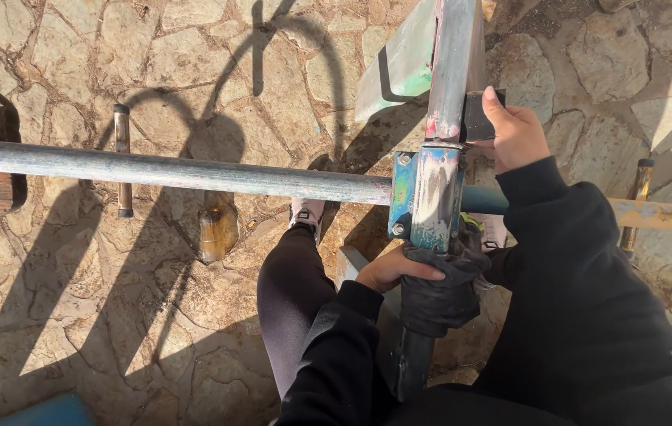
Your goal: Sanding a metal joint on a structure using a piece of sandpaper
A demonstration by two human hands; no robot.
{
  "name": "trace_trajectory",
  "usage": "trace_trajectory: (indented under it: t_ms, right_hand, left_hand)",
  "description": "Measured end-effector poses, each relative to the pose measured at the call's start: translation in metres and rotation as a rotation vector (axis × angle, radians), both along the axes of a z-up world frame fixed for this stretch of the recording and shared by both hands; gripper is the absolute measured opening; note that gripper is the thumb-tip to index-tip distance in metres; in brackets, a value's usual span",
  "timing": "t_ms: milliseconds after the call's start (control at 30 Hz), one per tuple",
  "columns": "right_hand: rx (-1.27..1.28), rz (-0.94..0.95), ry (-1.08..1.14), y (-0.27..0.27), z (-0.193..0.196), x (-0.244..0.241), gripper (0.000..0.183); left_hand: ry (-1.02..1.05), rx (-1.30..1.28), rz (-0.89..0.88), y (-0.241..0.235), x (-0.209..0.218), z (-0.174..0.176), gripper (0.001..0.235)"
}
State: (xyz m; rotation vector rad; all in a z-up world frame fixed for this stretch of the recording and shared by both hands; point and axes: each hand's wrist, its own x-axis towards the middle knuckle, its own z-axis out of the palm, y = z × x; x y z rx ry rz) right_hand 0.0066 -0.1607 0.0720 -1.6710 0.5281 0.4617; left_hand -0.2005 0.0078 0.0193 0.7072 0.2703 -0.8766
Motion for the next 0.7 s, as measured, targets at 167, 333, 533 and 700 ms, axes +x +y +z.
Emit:
trace_trajectory:
  t_ms: [167,333,533,700]
  right_hand:
    - [-0.212,0.068,-0.040,-0.002,-0.047,-0.005,0.065]
    - [-0.117,0.007,-0.092,-0.004,-0.019,-0.010,0.062]
    - [0.024,-0.118,-0.084,-0.005,-0.002,-0.006,0.063]
    - [-0.089,-0.022,-0.102,-0.010,-0.026,0.000,0.071]
  left_hand:
    - [0.087,0.105,-0.119,0.003,0.004,0.004,0.039]
    - [0.074,0.070,-0.088,0.003,0.003,0.009,0.035]
    - [0.029,0.058,-0.071,0.003,0.006,0.009,0.045]
    - [0.008,0.062,-0.068,0.005,0.010,0.015,0.050]
